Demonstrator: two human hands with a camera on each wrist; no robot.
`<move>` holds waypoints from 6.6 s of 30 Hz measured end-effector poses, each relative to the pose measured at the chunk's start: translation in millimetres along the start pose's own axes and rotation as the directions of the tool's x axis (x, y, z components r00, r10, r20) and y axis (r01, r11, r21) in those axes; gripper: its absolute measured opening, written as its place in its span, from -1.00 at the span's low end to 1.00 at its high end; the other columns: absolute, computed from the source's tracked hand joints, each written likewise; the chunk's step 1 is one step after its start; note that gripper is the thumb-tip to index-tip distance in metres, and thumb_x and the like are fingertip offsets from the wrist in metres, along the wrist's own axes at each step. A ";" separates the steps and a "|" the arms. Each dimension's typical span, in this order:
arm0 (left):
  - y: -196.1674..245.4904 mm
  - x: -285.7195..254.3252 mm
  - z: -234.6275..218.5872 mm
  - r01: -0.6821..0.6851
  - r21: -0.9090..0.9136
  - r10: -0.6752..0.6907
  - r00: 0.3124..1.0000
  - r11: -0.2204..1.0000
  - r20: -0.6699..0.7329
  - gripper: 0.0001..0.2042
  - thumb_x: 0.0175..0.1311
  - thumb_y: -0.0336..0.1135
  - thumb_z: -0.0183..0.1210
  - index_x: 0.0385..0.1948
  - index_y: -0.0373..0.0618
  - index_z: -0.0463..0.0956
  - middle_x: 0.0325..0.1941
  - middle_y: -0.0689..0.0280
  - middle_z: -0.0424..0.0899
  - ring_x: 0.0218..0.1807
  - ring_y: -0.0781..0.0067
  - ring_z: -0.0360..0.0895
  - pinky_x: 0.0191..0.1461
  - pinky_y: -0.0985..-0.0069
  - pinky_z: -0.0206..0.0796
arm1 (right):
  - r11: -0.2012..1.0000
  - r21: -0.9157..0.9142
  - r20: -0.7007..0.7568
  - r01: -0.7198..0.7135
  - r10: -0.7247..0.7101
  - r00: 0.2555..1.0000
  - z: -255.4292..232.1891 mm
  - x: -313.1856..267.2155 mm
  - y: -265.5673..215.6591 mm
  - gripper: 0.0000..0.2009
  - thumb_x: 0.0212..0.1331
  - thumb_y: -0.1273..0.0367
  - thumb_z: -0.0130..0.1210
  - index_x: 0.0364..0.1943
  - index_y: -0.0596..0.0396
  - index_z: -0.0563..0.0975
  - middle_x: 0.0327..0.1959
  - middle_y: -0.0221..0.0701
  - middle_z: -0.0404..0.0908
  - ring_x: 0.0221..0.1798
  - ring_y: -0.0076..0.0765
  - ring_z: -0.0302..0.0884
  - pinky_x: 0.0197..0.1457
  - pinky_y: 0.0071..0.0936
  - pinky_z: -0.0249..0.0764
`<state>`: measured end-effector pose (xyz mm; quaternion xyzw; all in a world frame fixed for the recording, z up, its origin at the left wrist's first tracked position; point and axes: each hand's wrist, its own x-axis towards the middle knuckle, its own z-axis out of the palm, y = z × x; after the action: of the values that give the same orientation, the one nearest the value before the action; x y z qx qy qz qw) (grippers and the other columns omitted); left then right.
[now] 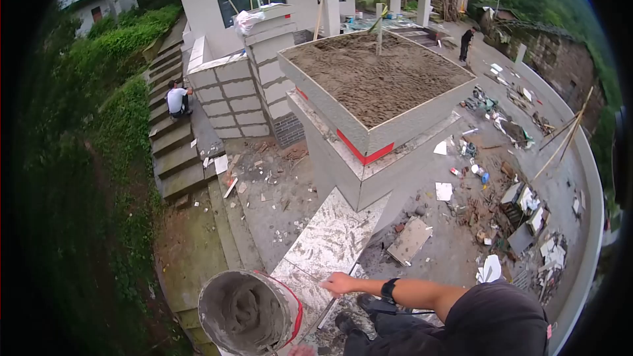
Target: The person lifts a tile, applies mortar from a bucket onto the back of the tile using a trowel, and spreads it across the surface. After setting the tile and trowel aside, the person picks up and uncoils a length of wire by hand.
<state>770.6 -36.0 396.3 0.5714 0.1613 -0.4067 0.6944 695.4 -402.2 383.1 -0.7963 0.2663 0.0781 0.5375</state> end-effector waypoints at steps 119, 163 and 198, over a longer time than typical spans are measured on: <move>485.1 -28.7 1174.8 -0.338 0.855 -0.739 0.438 0.393 0.513 -0.68 0.59 -0.16 -0.10 -0.11 -0.23 0.52 -0.36 0.25 0.64 -0.39 0.36 0.62 -0.24 0.37 0.52 | 0.994 -0.107 -0.735 -0.020 -0.066 0.675 -915.4 -88.2 -315.4 -0.80 0.11 0.37 0.20 -0.20 0.13 0.63 -0.18 -0.13 0.57 -0.05 0.10 0.55 0.03 -0.11 0.49; 471.4 7.6 1165.2 -0.257 0.948 -0.751 0.585 0.188 0.307 -0.85 0.39 -0.37 0.16 -0.21 -0.25 0.65 -0.36 0.27 0.68 -0.37 0.40 0.61 -0.26 0.43 0.50 | 0.984 0.122 -0.743 0.126 0.006 0.669 -882.9 -71.0 -295.6 -0.79 0.18 0.36 0.16 -0.13 0.11 0.55 -0.16 -0.22 0.62 0.07 -0.04 0.50 0.23 -0.10 0.32; 454.5 -27.9 1147.3 -0.951 0.306 0.104 0.310 0.052 0.945 -0.71 0.27 -0.31 0.25 -0.04 -0.26 0.53 -0.12 0.21 0.62 -0.09 0.19 0.54 0.21 0.25 0.29 | 0.975 0.195 -0.790 0.110 0.089 0.606 -891.2 -50.8 -289.0 -0.73 0.27 0.26 0.05 -0.19 0.19 0.63 -0.27 -0.11 0.70 -0.14 0.06 0.66 -0.03 -0.10 0.51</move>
<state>817.6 -1078.9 1055.0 0.6273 -0.6422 -0.2584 0.3567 654.9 -1103.9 1004.7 -0.6837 0.4793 -0.3169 0.4499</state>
